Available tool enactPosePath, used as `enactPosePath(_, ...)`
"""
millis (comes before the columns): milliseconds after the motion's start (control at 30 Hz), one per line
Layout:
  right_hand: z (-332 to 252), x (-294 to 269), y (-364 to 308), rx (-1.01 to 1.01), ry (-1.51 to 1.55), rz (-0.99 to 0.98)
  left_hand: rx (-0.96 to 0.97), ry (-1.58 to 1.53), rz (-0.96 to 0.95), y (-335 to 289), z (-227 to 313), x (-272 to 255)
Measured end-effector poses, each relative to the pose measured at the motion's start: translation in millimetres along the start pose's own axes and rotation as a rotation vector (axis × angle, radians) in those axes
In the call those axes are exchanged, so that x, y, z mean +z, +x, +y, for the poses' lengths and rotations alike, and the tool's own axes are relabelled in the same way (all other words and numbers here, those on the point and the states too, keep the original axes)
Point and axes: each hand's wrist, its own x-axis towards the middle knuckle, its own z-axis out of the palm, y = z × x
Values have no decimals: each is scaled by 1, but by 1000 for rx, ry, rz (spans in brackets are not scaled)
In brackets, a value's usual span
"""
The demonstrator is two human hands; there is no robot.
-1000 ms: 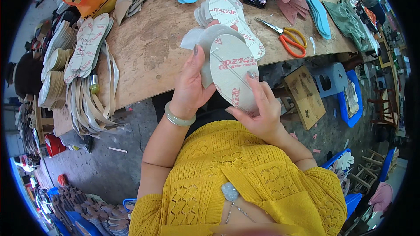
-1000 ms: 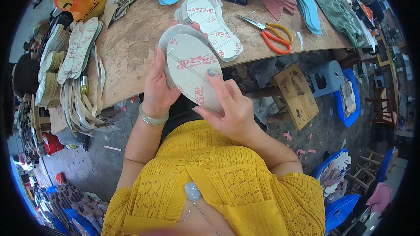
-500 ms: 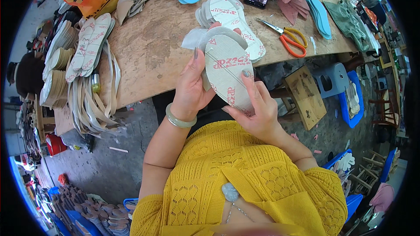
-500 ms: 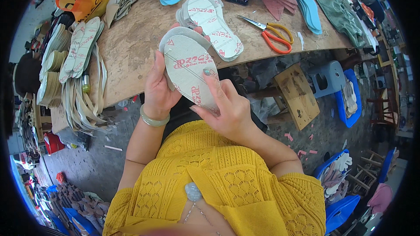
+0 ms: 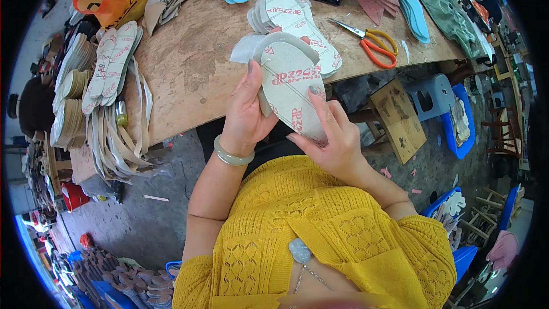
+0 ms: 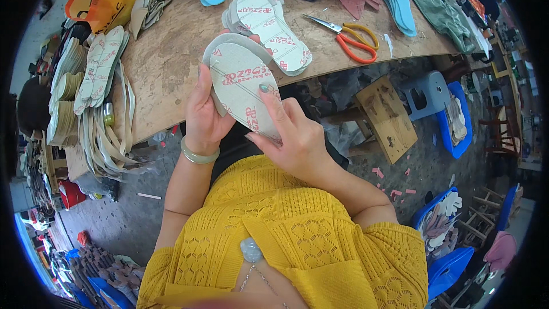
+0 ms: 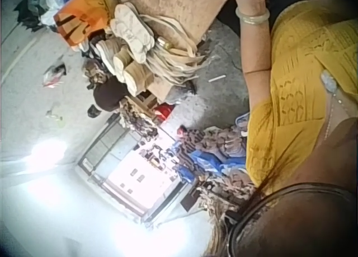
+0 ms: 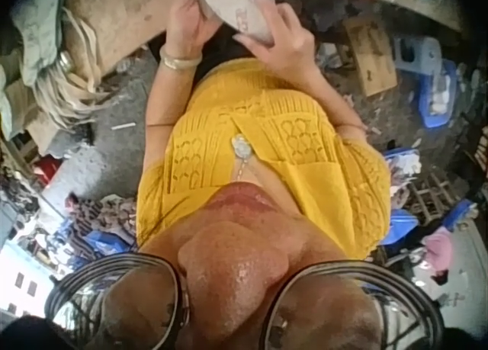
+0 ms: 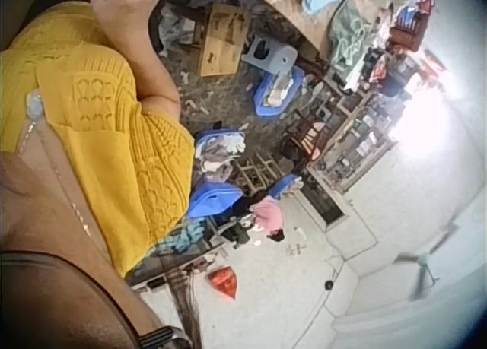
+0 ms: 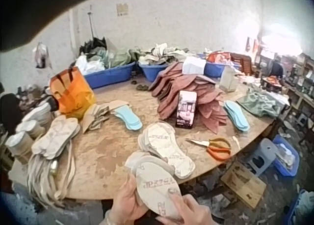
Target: Manually aligning and fitting shoe insert/sole components on a workbench.
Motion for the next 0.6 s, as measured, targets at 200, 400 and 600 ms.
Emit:
enactPosePath(200, -3, -3, -1, 49, -21, -92, -36, -158, 3, -2, 0, -1)
enactPosePath(400, 1, 1, -2, 34, -33, -66, -65, -99, 50, -2, -3, -6)
enactPosePath(600, -2, 0, 1, 91, -79, -103, -88, -162, 86, -3, -4, -8)
